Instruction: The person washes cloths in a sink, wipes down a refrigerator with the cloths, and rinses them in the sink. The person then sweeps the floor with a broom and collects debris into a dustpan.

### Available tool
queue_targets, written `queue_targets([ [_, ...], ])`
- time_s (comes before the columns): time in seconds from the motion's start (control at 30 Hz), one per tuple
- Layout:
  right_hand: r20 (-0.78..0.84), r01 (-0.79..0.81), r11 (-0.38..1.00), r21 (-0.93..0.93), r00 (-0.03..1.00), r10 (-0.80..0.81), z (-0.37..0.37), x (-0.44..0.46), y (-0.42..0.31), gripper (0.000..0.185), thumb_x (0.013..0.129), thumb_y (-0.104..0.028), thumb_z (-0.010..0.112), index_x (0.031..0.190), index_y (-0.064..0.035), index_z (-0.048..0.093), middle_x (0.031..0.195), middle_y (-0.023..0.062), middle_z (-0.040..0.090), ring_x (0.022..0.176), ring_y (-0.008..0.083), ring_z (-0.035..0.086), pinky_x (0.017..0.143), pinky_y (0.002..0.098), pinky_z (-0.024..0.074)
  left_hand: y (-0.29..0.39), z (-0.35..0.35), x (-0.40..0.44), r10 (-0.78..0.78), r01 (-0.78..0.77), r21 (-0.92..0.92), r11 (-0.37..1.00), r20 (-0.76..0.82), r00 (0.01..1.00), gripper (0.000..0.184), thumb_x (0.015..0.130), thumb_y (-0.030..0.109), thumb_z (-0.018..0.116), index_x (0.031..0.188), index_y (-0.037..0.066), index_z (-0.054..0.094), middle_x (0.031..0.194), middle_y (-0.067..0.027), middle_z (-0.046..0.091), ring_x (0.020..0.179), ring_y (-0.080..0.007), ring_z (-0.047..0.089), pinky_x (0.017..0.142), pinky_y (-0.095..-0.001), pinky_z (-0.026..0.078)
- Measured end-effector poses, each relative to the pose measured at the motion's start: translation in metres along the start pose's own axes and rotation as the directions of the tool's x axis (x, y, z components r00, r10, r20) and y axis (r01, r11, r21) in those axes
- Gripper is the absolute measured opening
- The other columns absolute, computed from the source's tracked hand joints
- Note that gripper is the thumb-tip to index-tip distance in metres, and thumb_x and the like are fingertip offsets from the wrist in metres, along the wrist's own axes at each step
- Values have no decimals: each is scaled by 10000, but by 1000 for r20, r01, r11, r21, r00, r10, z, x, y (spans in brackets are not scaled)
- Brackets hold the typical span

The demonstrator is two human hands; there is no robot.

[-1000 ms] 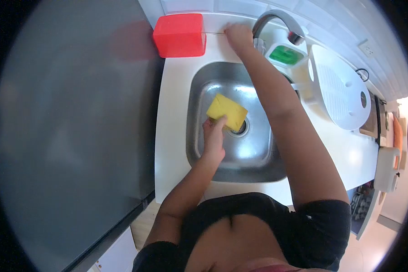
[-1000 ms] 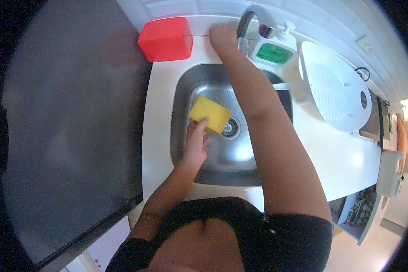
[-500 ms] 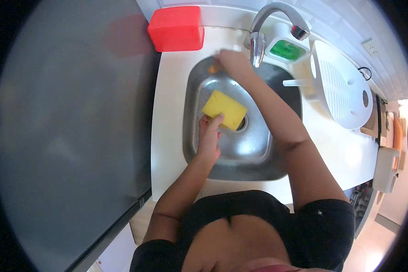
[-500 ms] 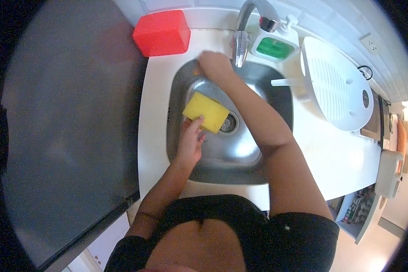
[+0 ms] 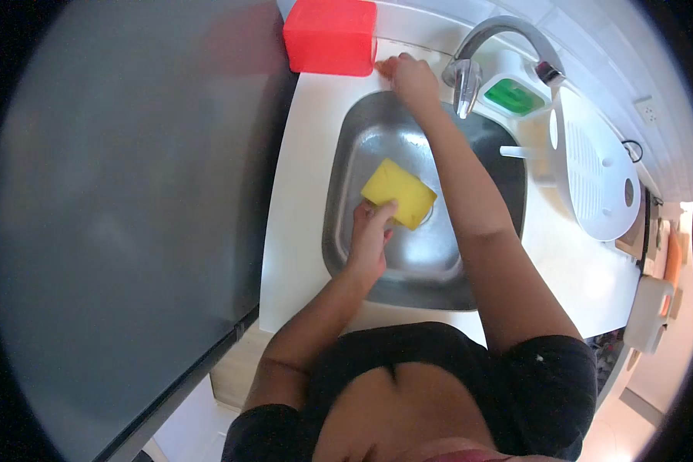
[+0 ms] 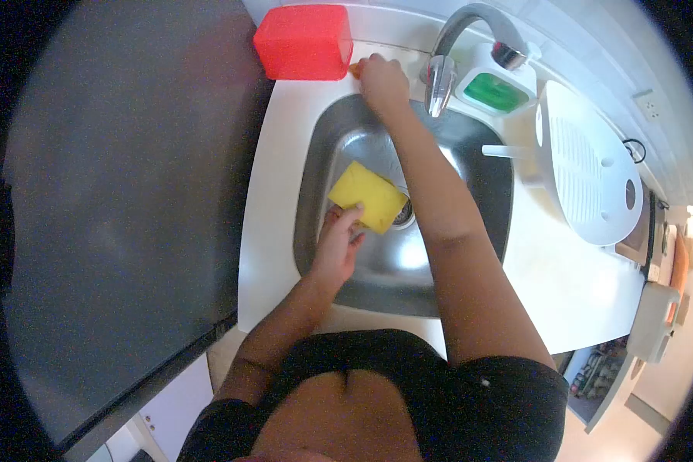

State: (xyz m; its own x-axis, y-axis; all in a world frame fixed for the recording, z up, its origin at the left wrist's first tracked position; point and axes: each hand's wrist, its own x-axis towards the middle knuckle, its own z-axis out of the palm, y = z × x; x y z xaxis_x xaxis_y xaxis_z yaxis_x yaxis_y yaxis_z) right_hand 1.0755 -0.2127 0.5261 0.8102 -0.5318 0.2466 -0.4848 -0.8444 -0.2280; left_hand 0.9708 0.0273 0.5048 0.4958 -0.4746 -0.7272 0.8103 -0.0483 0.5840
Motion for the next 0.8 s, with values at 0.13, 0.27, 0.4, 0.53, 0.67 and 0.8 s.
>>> queue_targets([
  [0.13,-34,219,941,256,975,-218,-11,-49,-34,148,739,-165,586,858,-89,630,928,92,548,804,312,570,683,415,501,-4,-3,1,-23,25,-54,998,47,999,333,754,275,641,1035,186,487,1014,44,515,930,-104,454,774,-305,319],
  [0.27,-328,230,964,135,928,-175,-8,-39,-53,192,732,-131,577,919,-98,607,905,89,537,810,275,546,635,381,503,-5,-3,-9,-56,56,5,998,96,994,378,748,281,646,1069,190,470,1028,44,506,936,-106,452,779,-310,317],
  [0.4,-279,243,966,83,937,-212,18,-37,-64,193,742,-133,565,927,-109,616,879,87,559,804,265,551,650,361,497,-13,-7,-11,-52,51,-44,998,-26,998,373,744,288,647,1060,194,472,1034,39,500,945,-108,447,783,-323,311],
  [0.53,-175,275,957,87,950,-257,29,-20,-72,285,742,-78,539,1016,-126,603,928,90,580,795,280,564,748,370,477,-16,-8,-13,-67,68,-66,996,12,998,375,741,289,650,1055,188,472,1042,32,496,946,-112,444,787,-329,304],
  [0.67,-242,627,707,326,778,-579,34,-22,-91,287,773,-65,461,965,-183,638,873,45,590,809,258,552,759,366,454,-22,-5,-12,-78,79,-65,995,7,997,364,743,294,646,1048,185,478,1025,29,506,940,-113,446,786,-325,301],
  [0.8,23,660,469,586,565,-825,-7,-66,-80,251,751,-15,526,944,-134,634,937,41,567,936,251,507,806,369,441,-36,-9,-11,-100,98,-99,990,-19,995,356,745,298,641,1047,192,485,1005,30,515,931,-114,452,787,-320,302],
])
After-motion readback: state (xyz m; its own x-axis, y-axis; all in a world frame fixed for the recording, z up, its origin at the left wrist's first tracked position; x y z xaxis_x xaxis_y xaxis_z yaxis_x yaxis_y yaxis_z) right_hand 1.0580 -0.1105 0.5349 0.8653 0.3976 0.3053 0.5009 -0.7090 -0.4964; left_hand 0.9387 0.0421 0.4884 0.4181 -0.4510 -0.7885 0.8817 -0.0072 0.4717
